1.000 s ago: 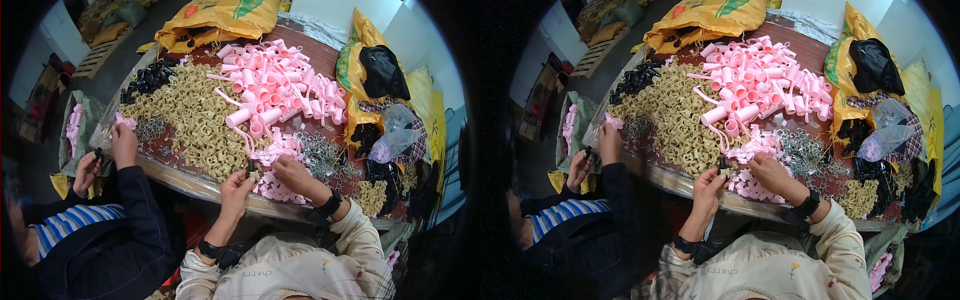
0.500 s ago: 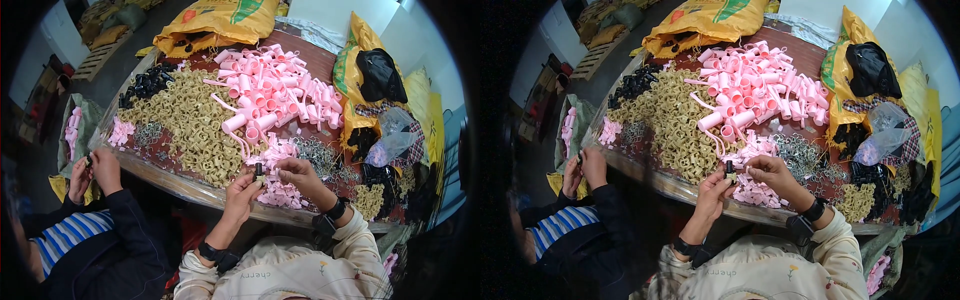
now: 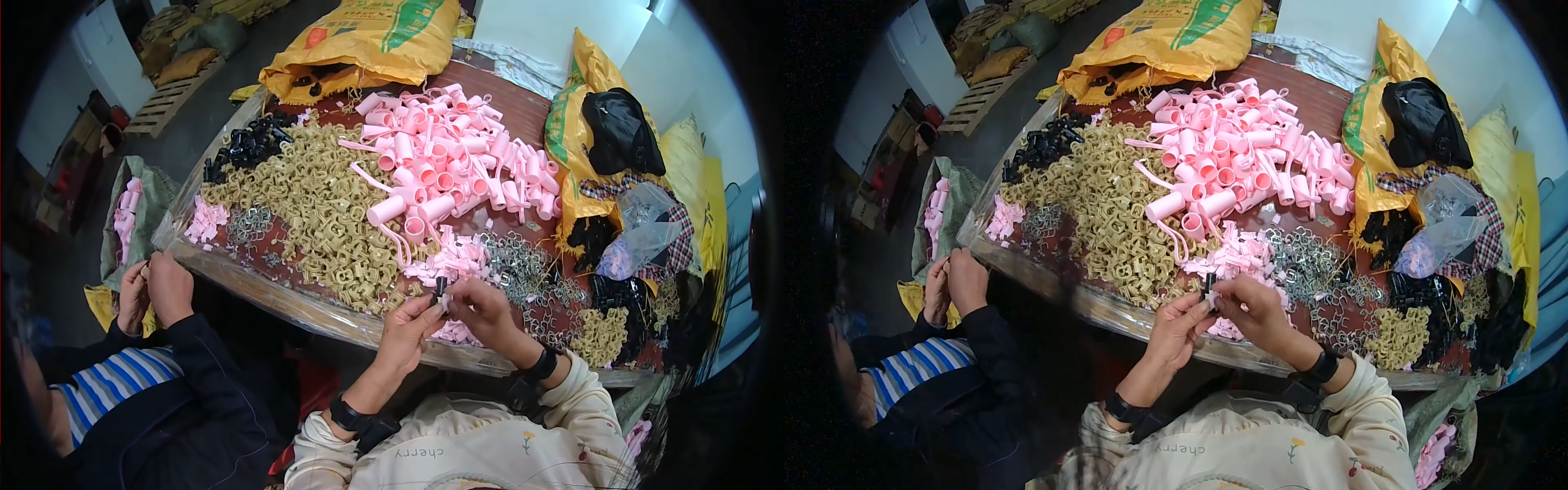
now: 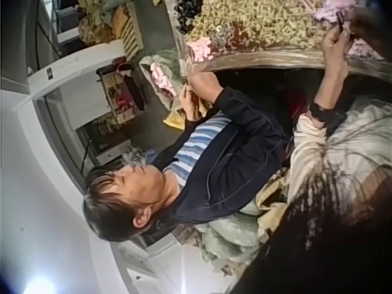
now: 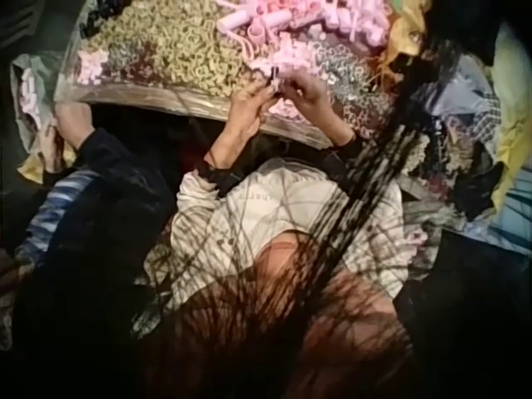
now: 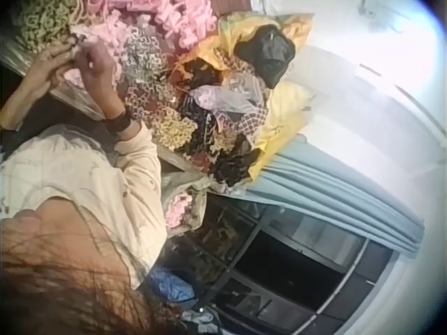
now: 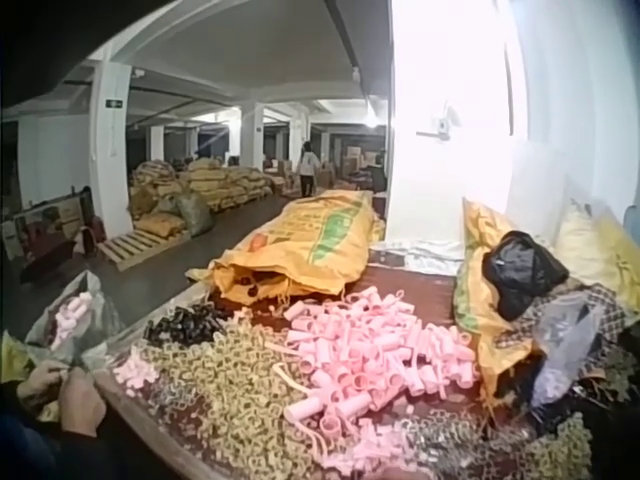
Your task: Manually assembling small pink and black plastic components with metal fasteners at a factory workstation.
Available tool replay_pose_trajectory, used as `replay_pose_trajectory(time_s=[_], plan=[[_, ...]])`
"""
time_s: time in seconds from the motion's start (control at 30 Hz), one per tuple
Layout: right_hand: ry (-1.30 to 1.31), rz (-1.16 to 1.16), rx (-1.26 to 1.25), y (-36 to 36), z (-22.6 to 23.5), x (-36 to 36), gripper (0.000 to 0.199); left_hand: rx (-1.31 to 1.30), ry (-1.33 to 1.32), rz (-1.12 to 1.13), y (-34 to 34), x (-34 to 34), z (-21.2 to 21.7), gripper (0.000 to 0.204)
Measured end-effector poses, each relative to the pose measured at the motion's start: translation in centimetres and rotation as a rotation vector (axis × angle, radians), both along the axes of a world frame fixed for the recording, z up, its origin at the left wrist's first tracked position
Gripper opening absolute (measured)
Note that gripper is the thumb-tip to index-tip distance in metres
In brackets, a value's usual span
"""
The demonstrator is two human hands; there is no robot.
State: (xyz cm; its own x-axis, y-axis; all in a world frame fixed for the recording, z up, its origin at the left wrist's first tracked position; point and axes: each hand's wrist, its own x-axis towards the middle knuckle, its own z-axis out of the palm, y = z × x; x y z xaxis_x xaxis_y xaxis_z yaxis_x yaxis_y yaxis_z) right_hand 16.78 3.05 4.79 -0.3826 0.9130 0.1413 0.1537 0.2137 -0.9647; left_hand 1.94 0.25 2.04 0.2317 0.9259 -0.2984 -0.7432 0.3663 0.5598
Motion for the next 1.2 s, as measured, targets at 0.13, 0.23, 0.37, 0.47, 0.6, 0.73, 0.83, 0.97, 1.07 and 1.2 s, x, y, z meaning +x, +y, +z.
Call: replay_pose_trajectory(time_s=[0.13, 0.23, 0.37, 0.47, 0.6, 0.73, 0.83, 0.97, 1.07, 1.2], plan=[[-0.312, -0.035, 0.433, 0.1, -0.1, -0.2, 0.019, 0.016, -0.029, -0.069, 0.1, -0.2, -0.4, 0.025], [-0.337, 0.024, 0.644, 0.5, -0.1, -0.2, 0.021, 0.015, -0.038, -0.085, 0.0, -0.1, 0.5, 0.022], [-0.283, -0.053, 0.680, 2.4, -0.7, -1.2, 0.023, 0.058, 0.006, -0.021, 0.7, -0.9, -0.5, 0.022], [-0.373, -0.185, 0.632, 6.7, -1.3, -2.7, 0.027, 0.093, 0.114, 0.035, 1.6, -2.0, -1.8, 0.021], [-0.523, -0.091, 0.639, 10.9, -3.7, -4.5, 0.033, 0.125, 0.196, 0.069, 2.3, -2.6, -3.1, 0.021], [-0.700, -0.100, 0.609, 11.1, -4.4, -5.2, 0.036, 0.075, 0.209, 0.097, 2.3, -3.3, -2.9, 0.019], [-0.233, -0.095, 0.314, 11.0, -4.4, -4.1, 0.034, 0.054, 0.204, 0.133, 2.3, -3.5, -2.8, 0.019], [0.162, -0.045, -0.049, 9.5, -3.1, -1.9, 0.032, 0.046, 0.186, 0.196, 2.2, -3.6, -2.4, 0.023], [0.152, 0.017, -0.322, 7.3, -0.3, 0.6, 0.032, 0.017, 0.154, 0.211, 2.1, -3.8, -1.6, 0.023], [0.130, 0.053, -0.378, 4.5, 1.4, 2.6, 0.031, 0.064, 0.143, 0.099, 2.0, -3.4, -0.4, 0.021]])
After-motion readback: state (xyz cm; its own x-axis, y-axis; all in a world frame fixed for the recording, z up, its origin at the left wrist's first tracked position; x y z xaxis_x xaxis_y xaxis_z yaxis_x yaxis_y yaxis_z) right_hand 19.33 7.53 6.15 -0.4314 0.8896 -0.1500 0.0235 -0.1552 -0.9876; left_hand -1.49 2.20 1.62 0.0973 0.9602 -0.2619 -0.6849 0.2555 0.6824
